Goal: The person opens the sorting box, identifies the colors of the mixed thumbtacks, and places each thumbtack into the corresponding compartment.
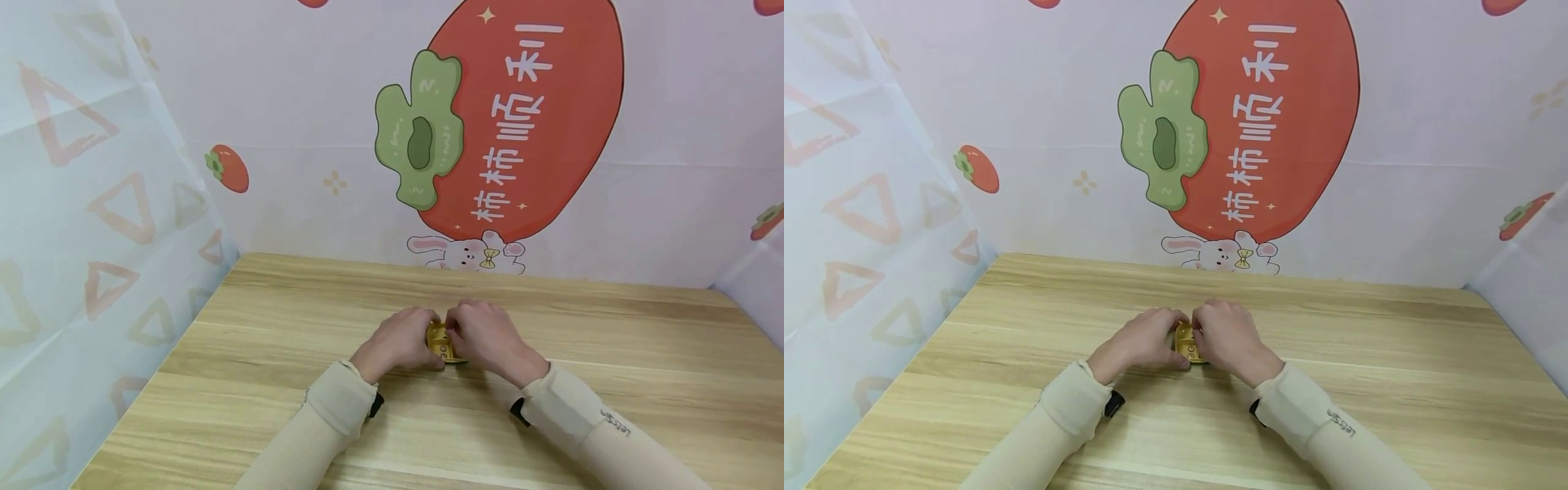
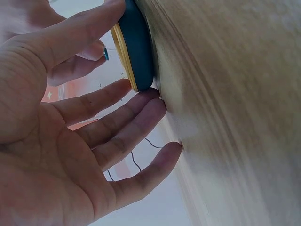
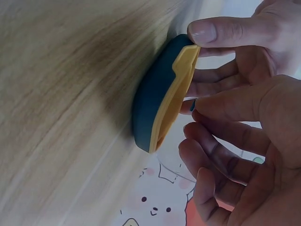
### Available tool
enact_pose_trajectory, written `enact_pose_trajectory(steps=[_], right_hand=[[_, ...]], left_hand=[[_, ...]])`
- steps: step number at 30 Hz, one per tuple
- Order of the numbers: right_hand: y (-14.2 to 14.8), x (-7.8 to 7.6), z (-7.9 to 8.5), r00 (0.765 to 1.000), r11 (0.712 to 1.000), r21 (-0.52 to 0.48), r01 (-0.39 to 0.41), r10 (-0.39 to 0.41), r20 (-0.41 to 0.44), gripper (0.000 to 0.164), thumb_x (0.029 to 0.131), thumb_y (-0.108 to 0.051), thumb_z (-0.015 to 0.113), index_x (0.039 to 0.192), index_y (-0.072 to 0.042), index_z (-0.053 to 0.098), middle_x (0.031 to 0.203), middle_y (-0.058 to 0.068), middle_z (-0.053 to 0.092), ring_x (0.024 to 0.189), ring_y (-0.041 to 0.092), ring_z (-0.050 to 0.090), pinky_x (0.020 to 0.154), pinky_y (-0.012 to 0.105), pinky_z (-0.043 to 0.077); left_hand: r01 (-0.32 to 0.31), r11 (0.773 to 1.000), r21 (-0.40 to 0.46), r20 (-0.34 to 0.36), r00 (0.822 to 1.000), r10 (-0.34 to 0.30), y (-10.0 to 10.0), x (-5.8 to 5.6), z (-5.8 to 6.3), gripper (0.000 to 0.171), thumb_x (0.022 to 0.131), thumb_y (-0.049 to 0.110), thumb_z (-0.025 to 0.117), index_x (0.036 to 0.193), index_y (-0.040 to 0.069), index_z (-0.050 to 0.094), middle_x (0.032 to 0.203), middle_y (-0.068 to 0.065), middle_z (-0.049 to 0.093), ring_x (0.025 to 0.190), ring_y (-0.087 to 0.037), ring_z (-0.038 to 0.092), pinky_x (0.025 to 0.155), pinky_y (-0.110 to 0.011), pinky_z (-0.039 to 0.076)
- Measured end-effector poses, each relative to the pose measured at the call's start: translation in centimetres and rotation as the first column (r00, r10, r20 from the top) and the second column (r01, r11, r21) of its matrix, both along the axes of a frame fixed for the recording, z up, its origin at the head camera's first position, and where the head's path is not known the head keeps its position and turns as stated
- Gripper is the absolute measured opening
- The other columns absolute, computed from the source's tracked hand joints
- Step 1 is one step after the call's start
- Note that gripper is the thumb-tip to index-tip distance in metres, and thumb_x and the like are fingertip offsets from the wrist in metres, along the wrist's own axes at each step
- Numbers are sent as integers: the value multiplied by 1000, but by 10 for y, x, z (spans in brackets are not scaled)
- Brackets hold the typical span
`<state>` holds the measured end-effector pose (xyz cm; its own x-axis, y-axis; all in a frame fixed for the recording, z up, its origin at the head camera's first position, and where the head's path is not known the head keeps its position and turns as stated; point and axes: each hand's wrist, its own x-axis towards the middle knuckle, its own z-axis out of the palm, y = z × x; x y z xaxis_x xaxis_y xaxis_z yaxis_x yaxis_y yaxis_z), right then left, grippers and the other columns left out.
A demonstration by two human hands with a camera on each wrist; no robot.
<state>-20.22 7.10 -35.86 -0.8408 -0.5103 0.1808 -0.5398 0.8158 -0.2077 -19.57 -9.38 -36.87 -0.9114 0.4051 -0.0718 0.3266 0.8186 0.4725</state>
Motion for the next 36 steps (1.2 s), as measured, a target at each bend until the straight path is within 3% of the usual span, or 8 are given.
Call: enact_pose_trajectory(steps=[36], right_hand=[[-1, -3, -3, 1000, 1000, 8, 21, -21, -7, 5, 78, -20, 65, 75, -16, 63, 71, -6, 49, 61, 12, 45, 54, 26, 38]], left_hand=[[-12, 1000, 2, 11, 1000, 12, 1, 1, 2, 66, 63, 38, 81, 117, 10, 57, 103, 2, 58, 85, -11, 51, 72, -28, 41]])
